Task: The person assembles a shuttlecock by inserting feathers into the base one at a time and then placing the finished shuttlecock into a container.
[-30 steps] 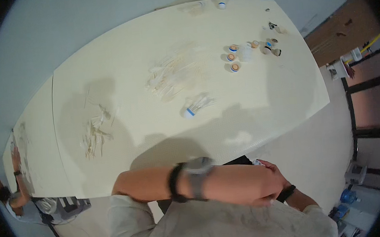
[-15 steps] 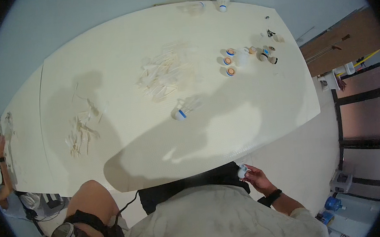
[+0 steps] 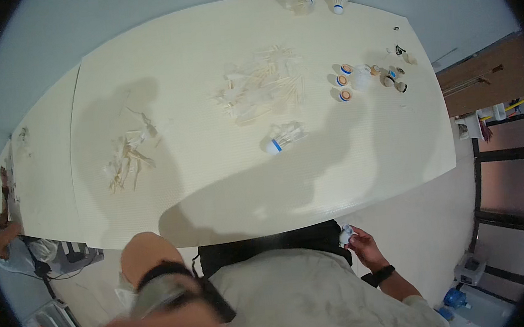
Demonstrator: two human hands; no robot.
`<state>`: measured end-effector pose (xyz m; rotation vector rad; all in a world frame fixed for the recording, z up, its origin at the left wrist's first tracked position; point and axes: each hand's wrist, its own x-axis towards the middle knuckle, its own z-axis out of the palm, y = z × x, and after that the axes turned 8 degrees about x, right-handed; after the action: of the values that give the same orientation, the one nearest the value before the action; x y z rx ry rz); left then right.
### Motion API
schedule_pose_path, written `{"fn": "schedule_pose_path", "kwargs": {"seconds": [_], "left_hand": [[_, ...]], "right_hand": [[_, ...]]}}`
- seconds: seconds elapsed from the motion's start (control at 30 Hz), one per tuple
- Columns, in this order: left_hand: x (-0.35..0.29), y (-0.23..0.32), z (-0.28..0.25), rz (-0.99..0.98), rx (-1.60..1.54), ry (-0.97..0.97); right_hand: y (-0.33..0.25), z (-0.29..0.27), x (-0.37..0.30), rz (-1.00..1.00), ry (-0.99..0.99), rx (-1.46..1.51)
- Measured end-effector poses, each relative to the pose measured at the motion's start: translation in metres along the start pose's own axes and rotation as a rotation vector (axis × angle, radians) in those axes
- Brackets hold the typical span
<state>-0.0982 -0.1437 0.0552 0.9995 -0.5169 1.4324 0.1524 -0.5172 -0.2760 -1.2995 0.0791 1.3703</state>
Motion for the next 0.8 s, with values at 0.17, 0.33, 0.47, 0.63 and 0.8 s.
{"fn": "schedule_pose_path", "kwargs": {"seconds": [0.17,0.33,0.47,0.63,0.8], "left_hand": [[-0.117,-0.116,0.009,-1.443,0.11,-0.129],[-0.256,-0.145,0.048,-1.363,0.553,-0.613],[-0.299,-0.173,0.047,-1.664,0.448,-0.628],[-0.321,-0.181,0.031,-1.747,0.194,-0.607],[-0.346,-0.186,0.019,-1.697,0.261,-0.912]], "right_hand": [[-0.036,0.019,-0.013,-0.097,0.012,-0.31],[-0.069,0.048,-0.045,-0.419,-0.017,-0.964],[-0.078,0.075,-0.056,-0.724,-0.124,-1.213],[-0.071,0.066,-0.056,-0.827,-0.019,-1.297],[-0.118,0.077,-0.053,-0.734,0.045,-1.021]]}}
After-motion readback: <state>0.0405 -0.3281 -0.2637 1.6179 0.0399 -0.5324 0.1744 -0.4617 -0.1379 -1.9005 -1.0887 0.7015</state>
